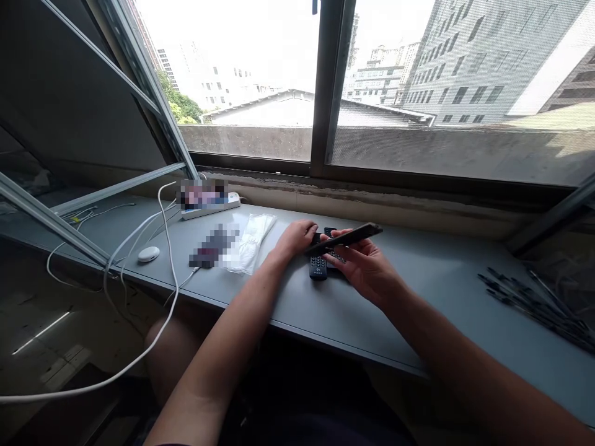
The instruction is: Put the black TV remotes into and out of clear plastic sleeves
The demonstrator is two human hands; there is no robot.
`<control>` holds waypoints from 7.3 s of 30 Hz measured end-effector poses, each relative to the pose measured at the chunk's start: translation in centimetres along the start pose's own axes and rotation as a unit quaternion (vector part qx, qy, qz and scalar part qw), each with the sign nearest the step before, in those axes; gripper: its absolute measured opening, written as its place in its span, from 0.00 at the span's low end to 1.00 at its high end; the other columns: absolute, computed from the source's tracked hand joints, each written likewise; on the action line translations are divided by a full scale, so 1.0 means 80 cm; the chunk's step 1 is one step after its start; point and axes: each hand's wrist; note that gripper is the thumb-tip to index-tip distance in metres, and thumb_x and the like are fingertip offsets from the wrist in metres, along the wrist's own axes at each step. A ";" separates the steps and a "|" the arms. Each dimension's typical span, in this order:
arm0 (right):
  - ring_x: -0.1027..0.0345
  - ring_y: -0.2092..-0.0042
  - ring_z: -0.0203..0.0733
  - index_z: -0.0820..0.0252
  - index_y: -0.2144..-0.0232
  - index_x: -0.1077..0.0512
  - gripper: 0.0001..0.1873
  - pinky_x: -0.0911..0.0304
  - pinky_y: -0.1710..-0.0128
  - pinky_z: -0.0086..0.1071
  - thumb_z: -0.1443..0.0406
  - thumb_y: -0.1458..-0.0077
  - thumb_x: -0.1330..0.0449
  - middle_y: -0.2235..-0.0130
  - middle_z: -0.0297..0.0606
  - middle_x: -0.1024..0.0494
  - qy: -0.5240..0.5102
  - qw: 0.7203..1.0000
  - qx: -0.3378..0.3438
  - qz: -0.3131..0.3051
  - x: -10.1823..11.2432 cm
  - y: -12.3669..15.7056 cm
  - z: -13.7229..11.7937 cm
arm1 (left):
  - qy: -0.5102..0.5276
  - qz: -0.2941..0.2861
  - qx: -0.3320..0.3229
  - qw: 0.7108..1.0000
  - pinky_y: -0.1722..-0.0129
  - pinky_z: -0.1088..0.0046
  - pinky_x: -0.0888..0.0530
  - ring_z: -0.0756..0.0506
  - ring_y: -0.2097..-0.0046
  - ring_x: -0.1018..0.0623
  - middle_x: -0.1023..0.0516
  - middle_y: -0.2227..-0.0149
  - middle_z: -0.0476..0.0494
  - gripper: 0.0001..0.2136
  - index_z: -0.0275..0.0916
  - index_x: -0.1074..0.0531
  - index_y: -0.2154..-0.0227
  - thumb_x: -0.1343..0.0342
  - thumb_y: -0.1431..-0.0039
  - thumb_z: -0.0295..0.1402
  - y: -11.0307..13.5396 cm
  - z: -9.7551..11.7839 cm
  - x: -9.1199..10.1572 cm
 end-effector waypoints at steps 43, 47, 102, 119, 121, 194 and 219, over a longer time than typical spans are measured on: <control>0.16 0.50 0.50 0.44 0.54 0.11 0.21 0.21 0.46 0.47 0.54 0.49 0.15 0.50 0.35 0.10 0.096 0.994 0.040 0.039 -0.015 0.006 0.011 | 0.000 -0.005 0.001 1.000 0.42 0.64 0.23 0.39 0.45 0.15 0.11 0.49 0.37 0.17 0.41 0.15 0.54 0.51 0.20 0.37 0.001 0.003 0.004; 0.19 0.62 0.45 0.48 0.51 0.15 0.17 0.25 0.72 0.36 0.52 0.38 0.23 0.49 0.40 0.11 0.071 0.996 -0.003 0.059 -0.017 0.007 0.004 | 0.009 -0.004 0.000 1.000 0.41 0.64 0.22 0.39 0.45 0.15 0.11 0.49 0.38 0.16 0.42 0.14 0.53 0.49 0.20 0.37 0.002 0.003 0.005; 0.18 0.44 0.51 0.46 0.45 0.17 0.24 0.26 0.36 0.52 0.58 0.42 0.19 0.42 0.38 0.13 0.121 0.991 0.046 -0.027 -0.018 0.013 0.015 | 0.007 0.010 -0.029 0.999 0.42 0.61 0.22 0.39 0.46 0.16 0.12 0.50 0.38 0.14 0.44 0.16 0.56 0.49 0.22 0.35 0.006 0.010 0.013; 0.20 0.36 0.62 0.46 0.50 0.10 0.23 0.28 0.31 0.57 0.49 0.46 0.16 0.44 0.41 0.11 0.236 0.969 0.069 -0.024 -0.012 0.015 0.013 | 0.043 0.035 -0.044 0.998 0.41 0.60 0.22 0.37 0.47 0.16 0.13 0.51 0.36 0.15 0.41 0.15 0.55 0.48 0.21 0.37 0.006 0.012 0.014; 0.16 0.42 0.60 0.48 0.46 0.12 0.28 0.23 0.36 0.56 0.48 0.45 0.17 0.48 0.42 0.10 0.195 0.981 0.011 -0.007 -0.015 0.015 0.014 | 0.066 0.068 -0.050 0.994 0.39 0.61 0.23 0.38 0.44 0.17 0.14 0.48 0.36 0.15 0.40 0.16 0.54 0.48 0.21 0.36 0.005 0.014 0.015; 0.36 0.25 0.72 0.48 0.22 0.31 0.37 0.42 0.26 0.71 0.42 0.22 0.47 0.25 0.54 0.28 0.778 0.563 0.227 -0.159 0.090 -0.023 0.034 | -0.004 -0.068 -0.036 0.997 0.25 0.59 0.32 0.35 0.29 0.23 0.17 0.34 0.39 0.19 0.45 0.16 0.39 0.45 0.23 0.40 0.007 0.013 -0.007; 0.34 0.27 0.71 0.54 0.25 0.28 0.38 0.36 0.27 0.64 0.43 0.26 0.38 0.29 0.56 0.26 0.743 0.591 0.257 -0.181 0.077 -0.019 0.017 | 0.023 -0.096 -0.043 0.994 0.21 0.52 0.41 0.35 0.26 0.27 0.20 0.30 0.42 0.18 0.49 0.16 0.40 0.48 0.22 0.42 0.024 0.025 0.003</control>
Point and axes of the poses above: each hand's wrist, its own y-axis away from the middle knuckle, its own x-axis out of the back of the hand, z = x × y
